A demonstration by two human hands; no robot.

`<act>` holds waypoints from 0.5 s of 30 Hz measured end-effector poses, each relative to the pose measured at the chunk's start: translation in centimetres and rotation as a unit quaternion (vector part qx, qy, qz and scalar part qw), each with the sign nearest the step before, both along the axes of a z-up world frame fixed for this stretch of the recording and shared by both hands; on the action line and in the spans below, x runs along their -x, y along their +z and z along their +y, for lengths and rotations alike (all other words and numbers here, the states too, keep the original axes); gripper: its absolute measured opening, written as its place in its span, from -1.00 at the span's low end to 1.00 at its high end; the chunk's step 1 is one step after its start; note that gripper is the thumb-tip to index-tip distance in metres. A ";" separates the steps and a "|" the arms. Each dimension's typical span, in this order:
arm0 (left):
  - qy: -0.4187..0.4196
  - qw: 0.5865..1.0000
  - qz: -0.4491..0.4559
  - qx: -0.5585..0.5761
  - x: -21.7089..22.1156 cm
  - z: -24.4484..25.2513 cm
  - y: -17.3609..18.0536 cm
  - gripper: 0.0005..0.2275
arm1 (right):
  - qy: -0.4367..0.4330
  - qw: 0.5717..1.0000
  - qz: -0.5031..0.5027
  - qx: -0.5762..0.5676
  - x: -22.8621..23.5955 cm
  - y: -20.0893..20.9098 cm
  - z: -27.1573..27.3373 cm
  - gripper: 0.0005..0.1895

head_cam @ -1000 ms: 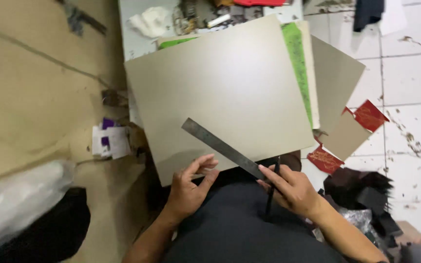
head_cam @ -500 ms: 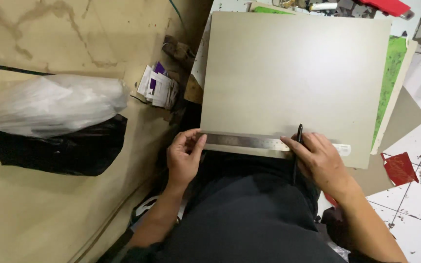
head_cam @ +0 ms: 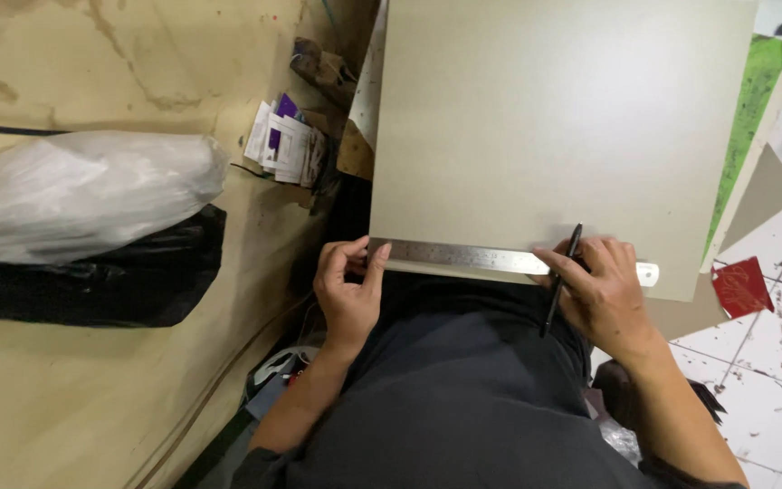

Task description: Measuring and marking material sheets with a ruler and pen, then stacking them on a workbench.

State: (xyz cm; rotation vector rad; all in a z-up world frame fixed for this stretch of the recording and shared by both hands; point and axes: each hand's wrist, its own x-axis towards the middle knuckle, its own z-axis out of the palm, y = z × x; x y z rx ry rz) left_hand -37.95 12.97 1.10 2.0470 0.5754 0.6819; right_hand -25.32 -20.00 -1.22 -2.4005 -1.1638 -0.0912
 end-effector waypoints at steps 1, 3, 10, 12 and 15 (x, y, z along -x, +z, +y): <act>0.003 1.000 -0.009 -0.009 -0.1 -0.1 -0.1 -0.79 | 0.000 1.000 -0.007 -0.003 0.0 -0.2 -0.2 -0.48; 0.002 1.000 -0.009 -0.011 0.1 0.0 -0.1 -0.79 | -0.004 1.000 -0.010 0.000 0.0 0.7 0.4 -0.49; -0.003 1.000 0.001 -0.026 0.4 -0.2 -0.7 -0.82 | -0.034 0.992 0.072 -0.097 -0.6 2.1 -0.4 -0.55; -0.010 1.000 0.002 -0.011 0.3 -0.3 -0.8 -0.83 | -0.086 0.974 0.137 -0.157 -1.5 4.8 -1.3 -0.57; -0.009 1.000 0.004 -0.003 0.5 -0.3 -0.9 -0.83 | -0.141 0.924 0.240 -0.261 -2.4 6.4 -1.6 -0.65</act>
